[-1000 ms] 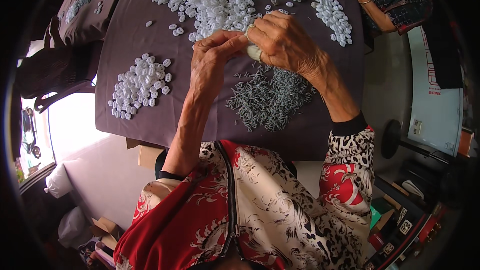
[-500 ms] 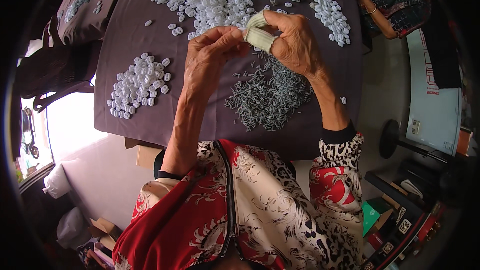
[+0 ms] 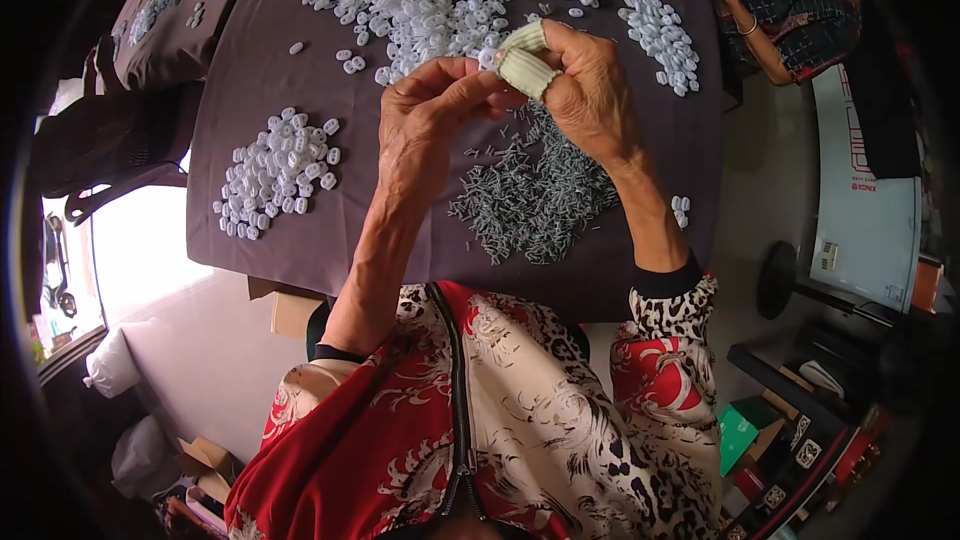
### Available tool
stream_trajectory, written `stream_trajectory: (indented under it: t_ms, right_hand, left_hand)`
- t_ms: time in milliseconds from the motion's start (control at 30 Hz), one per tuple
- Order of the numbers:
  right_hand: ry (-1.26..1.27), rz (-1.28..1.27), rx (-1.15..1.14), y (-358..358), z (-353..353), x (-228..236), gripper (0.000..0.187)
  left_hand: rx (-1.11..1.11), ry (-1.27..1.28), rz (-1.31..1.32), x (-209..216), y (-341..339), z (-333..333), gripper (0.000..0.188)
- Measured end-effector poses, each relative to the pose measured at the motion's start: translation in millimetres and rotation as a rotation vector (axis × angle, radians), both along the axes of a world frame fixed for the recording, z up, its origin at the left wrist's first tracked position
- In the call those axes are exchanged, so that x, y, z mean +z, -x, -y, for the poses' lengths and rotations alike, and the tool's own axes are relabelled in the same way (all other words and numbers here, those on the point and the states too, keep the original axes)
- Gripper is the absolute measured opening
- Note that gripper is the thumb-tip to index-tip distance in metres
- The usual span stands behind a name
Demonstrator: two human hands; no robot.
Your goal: The person assembles plastic cord locks by placing small metal springs into plastic plungers and fitting them together with plastic casings by hand.
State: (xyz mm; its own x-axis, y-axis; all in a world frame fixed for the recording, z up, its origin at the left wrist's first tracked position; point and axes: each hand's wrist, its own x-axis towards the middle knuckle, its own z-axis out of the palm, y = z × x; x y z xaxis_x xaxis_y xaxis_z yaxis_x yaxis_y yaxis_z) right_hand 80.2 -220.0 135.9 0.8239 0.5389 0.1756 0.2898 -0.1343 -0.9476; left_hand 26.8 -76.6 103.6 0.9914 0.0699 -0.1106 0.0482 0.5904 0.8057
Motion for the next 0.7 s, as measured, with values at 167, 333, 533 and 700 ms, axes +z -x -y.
stream_trajectory:
  t_ms: [167,333,533,700]
  right_hand:
    - [-0.049,-0.001,0.053,-1.2,3.2,-3.4,0.020]
    - [-0.016,-0.001,0.061,-4.1,5.9,-5.6,0.022]
    - [0.029,-0.010,0.122,-7.9,8.9,-5.1,0.022]
    - [0.064,0.055,0.078,-8.1,5.6,-7.4,0.046]
  left_hand:
    - [-0.009,-0.105,0.028,2.1,1.1,-1.6,0.010]
    - [-0.035,-0.135,0.014,4.8,0.7,-3.7,0.009]
    - [-0.045,-0.129,0.009,4.0,1.5,-5.6,0.008]
    - [-0.047,-0.130,0.004,4.0,1.3,-4.3,0.008]
